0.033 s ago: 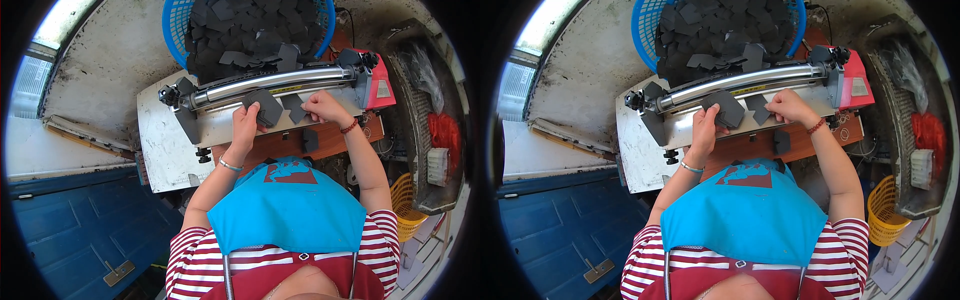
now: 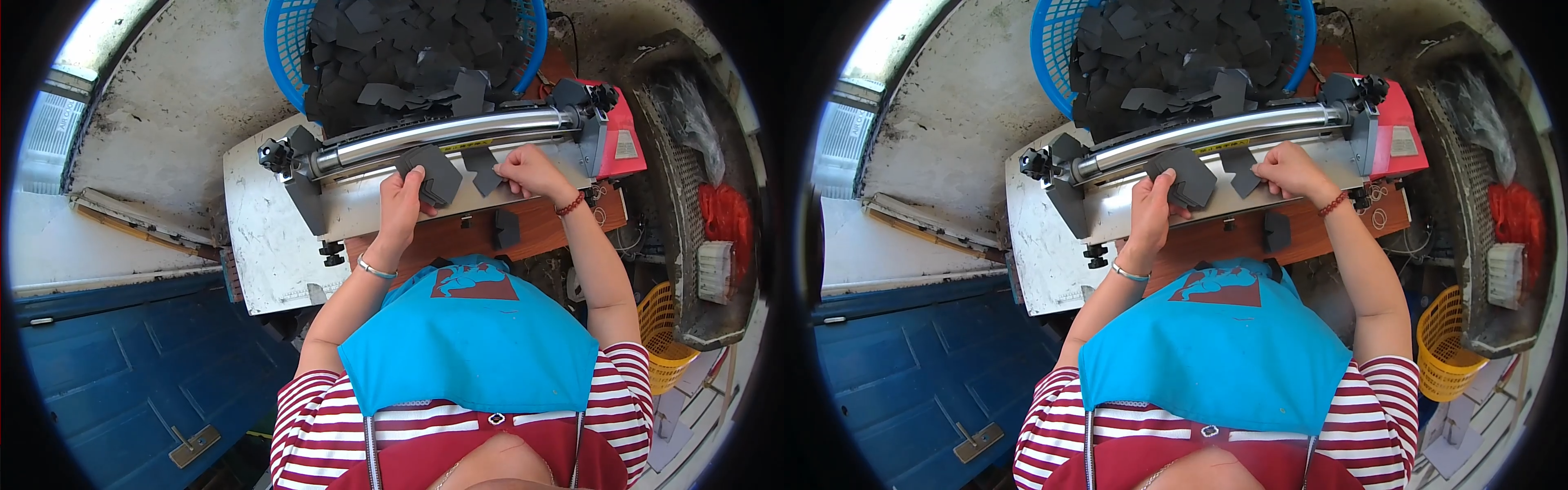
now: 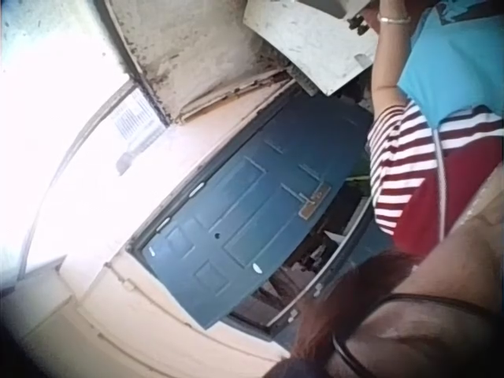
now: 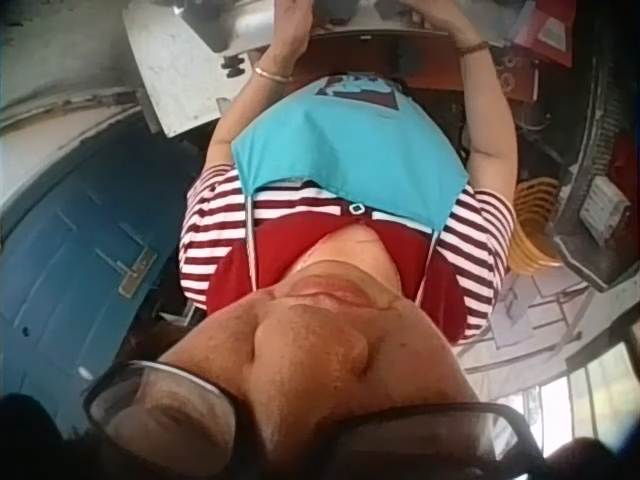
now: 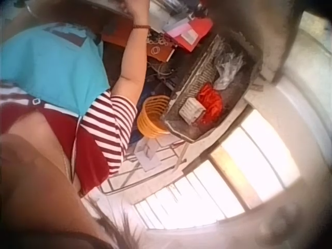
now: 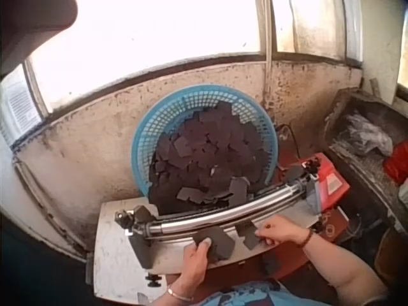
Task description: Checking and sorting small black foam or rubber shoe components at a glue-rolling or splitting machine station.
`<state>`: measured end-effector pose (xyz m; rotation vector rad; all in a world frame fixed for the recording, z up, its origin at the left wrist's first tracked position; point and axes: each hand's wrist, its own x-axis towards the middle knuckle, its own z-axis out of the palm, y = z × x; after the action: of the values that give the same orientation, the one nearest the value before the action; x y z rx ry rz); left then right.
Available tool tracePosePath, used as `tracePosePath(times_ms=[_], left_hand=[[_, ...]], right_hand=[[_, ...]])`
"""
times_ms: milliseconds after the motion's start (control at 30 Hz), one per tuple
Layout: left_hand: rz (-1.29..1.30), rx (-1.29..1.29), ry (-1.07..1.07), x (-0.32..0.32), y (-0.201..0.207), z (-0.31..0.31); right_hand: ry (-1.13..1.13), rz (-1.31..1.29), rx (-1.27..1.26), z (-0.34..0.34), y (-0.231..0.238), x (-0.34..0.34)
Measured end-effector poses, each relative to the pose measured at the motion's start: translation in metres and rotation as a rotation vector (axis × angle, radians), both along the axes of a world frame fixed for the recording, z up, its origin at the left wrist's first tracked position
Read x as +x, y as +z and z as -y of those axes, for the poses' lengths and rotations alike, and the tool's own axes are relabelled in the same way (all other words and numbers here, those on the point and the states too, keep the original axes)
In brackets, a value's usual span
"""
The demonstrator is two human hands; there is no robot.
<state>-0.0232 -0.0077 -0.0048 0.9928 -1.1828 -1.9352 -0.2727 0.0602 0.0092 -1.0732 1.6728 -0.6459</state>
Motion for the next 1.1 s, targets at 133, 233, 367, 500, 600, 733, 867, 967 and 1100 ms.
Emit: tracePosePath(times_ms=[133, 233, 367, 500, 600, 733, 867, 967, 1100], left_hand=[[0.022, -0.019, -0.016, -0.011, 0.002, -0.004], [0.033, -0.030, -0.026, -0.017, 0.002, -0.006], [-0.050, 0.049, -0.056, -0.016, 0.004, -0.007], [-0.068, 0.061, -0.034, -0.012, 0.004, -0.007], [-0.012, 0.009, -0.057, -0.009, 0.003, -0.005], [0.020, -0.002, -0.098, -0.015, 0.000, -0.005], [0.000, 0.034, -0.099, -0.019, 0.000, -0.005], [-0.040, 0.067, -0.086, -0.016, -0.001, -0.004], [-0.020, 0.047, -0.070, -0.008, -0.002, -0.001]], right_hand=[[-0.124, -0.116, -0.066, 0.006, -0.003, 0.012], [-0.106, 0.115, -0.138, 0.001, -0.002, 0.033], [0.033, 0.170, -0.154, -0.003, 0.003, 0.040], [-0.009, 0.196, -0.062, -0.006, 0.002, 0.021], [-0.024, 0.080, 0.011, -0.005, -0.006, 0.002], [-0.164, -0.003, -0.063, 0.003, -0.002, 0.011], [-0.071, 0.036, -0.106, -0.001, 0.005, 0.040], [0.033, 0.093, -0.117, -0.005, 0.006, 0.042], [0.028, 0.130, -0.043, -0.009, 0.000, 0.014]])
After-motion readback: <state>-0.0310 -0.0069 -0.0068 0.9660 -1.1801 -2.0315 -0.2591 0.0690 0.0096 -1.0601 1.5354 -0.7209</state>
